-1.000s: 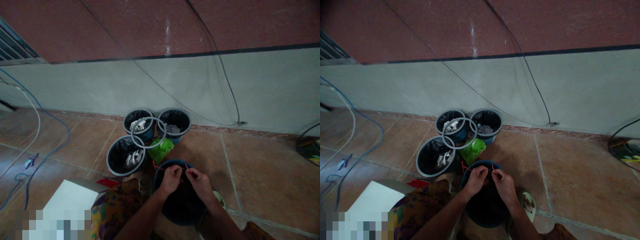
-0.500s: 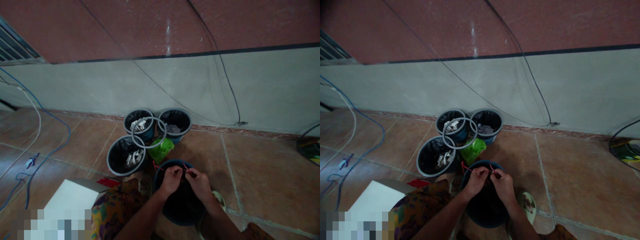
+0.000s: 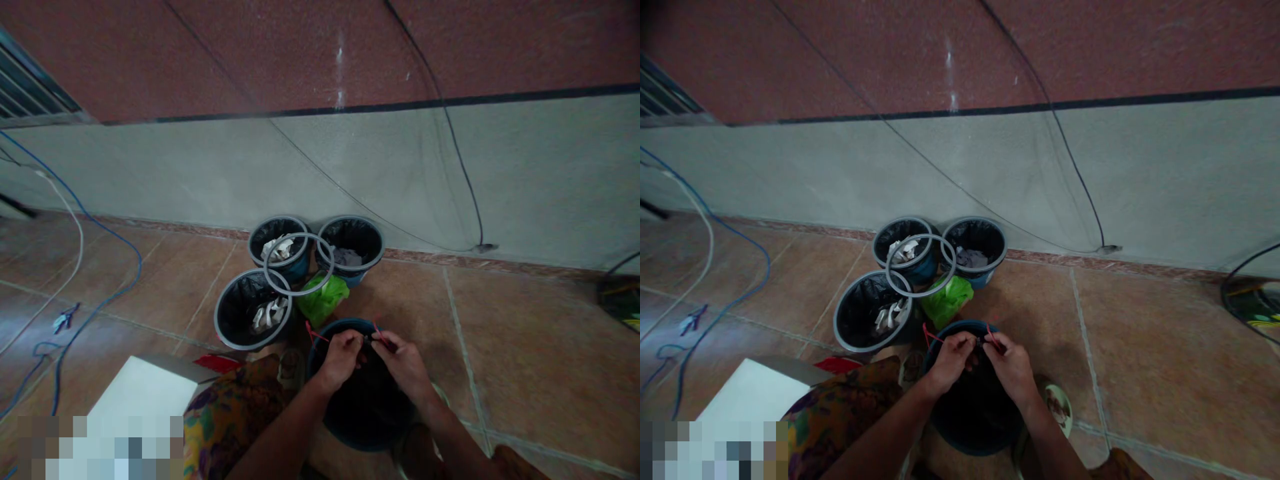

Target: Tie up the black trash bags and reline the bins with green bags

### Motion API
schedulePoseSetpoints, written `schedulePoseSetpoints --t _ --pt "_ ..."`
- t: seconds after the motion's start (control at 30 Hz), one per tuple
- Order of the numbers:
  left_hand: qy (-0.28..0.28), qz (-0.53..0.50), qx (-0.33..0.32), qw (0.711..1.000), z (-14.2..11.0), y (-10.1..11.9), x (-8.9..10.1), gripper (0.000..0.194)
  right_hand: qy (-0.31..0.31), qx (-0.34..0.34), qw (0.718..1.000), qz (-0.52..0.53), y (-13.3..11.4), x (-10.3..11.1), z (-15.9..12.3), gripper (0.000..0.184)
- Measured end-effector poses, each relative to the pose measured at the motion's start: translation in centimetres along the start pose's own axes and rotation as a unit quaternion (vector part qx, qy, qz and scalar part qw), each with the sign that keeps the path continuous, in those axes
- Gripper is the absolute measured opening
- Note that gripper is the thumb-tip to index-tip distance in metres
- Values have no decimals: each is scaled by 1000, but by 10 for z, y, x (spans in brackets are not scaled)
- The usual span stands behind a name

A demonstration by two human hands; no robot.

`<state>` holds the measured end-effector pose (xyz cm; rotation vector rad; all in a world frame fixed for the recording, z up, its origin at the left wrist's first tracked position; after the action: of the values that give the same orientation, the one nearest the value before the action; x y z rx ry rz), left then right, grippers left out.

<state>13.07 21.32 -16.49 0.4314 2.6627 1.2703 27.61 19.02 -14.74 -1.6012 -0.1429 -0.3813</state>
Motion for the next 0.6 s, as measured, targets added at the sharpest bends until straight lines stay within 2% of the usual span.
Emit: schedulePoseSetpoints --t 0.1,0.17,0.23,0.3,0.33,0.37,0.43,0.6 --pt "-5 21 -2 1000 3 -3 0 32 -33 20 999 -36 -4 -5 -1 28" --pt "22 41 -12 999 3 -3 4 27 -38 16 998 -43 0 -7 -2 30" --pt "101 72 -43 991 -1 1 13 17 -28 -1 999 -31 9 -7 -4 31" --pt "190 114 -99 970 -11 9 21 11 -16 -24 1000 -11 19 -7 -6 33" --pt "215 137 -129 958 -17 13 22 10 -12 -34 999 -3 23 -7 -6 33" --pt "222 160 -154 949 -22 17 20 9 -9 -41 999 3 24 -7 -7 34" --pt "201 192 -182 943 -28 20 13 10 -13 -44 999 3 23 -7 -7 34" --pt "167 194 -168 952 -24 16 5 16 -41 13 999 -25 1 -8 -4 32"
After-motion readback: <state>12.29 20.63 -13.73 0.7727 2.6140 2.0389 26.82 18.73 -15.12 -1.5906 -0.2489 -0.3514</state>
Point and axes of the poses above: each hand's wrist, its own z-axis towards the middle knuckle, its own x-axis out of the back of the hand, y = z × x, the point moved 6 cm from there along z, towards the middle knuckle, and after that the axes turned 14 degrees about x, right-handed, at the moved point
